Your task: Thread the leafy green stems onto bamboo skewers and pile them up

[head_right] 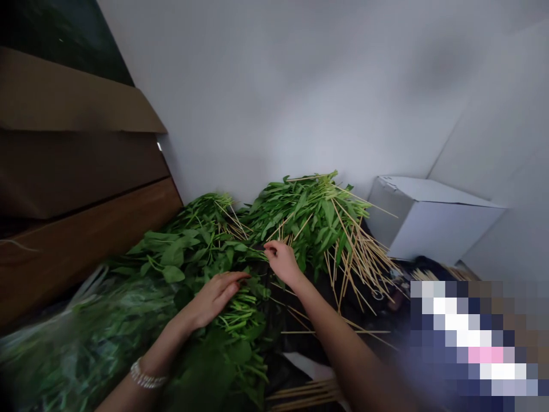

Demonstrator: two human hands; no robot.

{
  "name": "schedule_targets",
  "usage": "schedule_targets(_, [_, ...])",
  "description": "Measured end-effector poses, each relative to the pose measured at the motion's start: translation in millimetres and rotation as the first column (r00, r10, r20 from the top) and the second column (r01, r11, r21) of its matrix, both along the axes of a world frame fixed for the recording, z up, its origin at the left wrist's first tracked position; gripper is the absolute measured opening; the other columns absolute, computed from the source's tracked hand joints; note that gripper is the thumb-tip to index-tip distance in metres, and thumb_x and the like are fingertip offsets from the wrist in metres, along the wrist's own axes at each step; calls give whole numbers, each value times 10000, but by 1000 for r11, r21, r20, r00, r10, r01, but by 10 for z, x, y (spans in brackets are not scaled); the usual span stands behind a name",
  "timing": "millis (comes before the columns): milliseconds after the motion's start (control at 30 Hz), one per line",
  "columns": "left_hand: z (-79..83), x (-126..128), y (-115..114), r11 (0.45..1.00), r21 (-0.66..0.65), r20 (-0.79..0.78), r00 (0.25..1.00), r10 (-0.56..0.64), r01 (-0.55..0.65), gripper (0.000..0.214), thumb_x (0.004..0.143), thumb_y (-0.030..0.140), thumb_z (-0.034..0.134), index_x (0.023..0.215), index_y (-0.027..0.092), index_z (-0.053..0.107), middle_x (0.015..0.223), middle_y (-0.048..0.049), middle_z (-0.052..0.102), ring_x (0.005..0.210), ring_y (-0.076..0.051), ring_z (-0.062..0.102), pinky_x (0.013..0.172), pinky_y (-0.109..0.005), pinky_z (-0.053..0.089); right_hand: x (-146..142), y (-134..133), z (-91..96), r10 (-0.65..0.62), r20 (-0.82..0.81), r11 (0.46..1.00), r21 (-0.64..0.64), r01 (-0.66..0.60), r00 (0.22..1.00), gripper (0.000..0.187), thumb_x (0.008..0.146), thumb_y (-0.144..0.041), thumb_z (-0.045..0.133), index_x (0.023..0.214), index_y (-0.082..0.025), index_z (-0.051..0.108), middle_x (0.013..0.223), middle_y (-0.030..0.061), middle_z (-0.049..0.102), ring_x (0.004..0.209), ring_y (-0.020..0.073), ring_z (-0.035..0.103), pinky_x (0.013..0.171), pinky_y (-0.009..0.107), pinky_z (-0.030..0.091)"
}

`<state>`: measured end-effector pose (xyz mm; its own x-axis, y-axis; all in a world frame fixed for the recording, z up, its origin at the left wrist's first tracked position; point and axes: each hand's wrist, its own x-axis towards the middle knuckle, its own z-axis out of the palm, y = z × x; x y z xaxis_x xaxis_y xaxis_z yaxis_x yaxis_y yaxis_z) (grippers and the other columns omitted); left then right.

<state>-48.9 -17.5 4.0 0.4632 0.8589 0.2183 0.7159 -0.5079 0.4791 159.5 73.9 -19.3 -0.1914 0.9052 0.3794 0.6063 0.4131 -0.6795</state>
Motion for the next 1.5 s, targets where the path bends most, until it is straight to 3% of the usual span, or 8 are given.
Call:
schedule_targets(400, [-106,-8,135,996,40,-43,996,84,-82,288,922,358,459,963,221,709,928,-54,722,866,-199,654,782,-269,457,30,-198,-149,-146,413,989,90,120,899,194,872,-183,523,861,-140,712,1009,154,659,1044,280,534,882,377,397])
schedule_targets(567, [-70,7,129,992,51,57,992,115,-118,350,942,400,419,943,205,711,925,-56,727,864,-198,656,784,-265,468,-39,-239,-134,-191,605,982,122,147,773,217,868,-200,508,924,-140,709,1092,171,634,1082,309,497,864,409,363])
schedule_targets(667, [-53,1,131,984,62,181,972,152,-165,375,947,412,410,944,195,716,938,-50,736,880,-203,663,800,-271,478,-57,-237,-145,-209,579,978,124,168,788,214,843,-178,509,951,-131,688,1124,172,618,1100,304,484,865,404,356])
schedule_targets(900, [-12,-40,115,928,150,387,884,262,-341,379,931,414,438,937,172,729,905,-50,745,880,-215,675,825,-293,492,9,-233,-124,-237,337,968,161,193,911,60,774,-191,564,814,-181,609,1050,126,621,1072,291,488,863,395,375])
schedule_targets(1033, [-29,-58,133,900,197,427,860,279,-390,325,903,417,503,951,181,722,926,-59,741,887,-215,674,836,-306,493,-49,-175,-81,-125,-178,985,97,144,976,13,787,-209,532,786,-215,521,885,69,627,911,230,566,803,360,425])
schedule_targets(1133, [-55,-64,157,894,231,426,866,261,-383,281,882,407,551,933,192,724,920,-62,735,866,-209,670,812,-309,496,-144,-144,-47,-57,-663,980,-180,-85,746,157,751,-333,598,778,-232,481,735,14,631,682,178,595,623,295,448])
schedule_targets(1367, [-74,-54,157,909,223,439,869,229,-352,236,857,369,606,961,202,736,956,-70,739,888,-208,673,835,-322,503,-318,-295,50,-157,-919,828,-322,-459,362,418,549,-437,794,759,-209,514,699,25,697,595,128,599,537,233,424])
schedule_targets(1500, [-101,-50,169,923,52,560,776,289,-382,315,824,402,627,1009,170,730,988,-82,750,899,-234,688,821,-338,525,-396,-443,92,-112,-909,786,-329,-524,402,410,563,-441,799,760,-202,531,631,4,682,535,108,569,493,208,387])
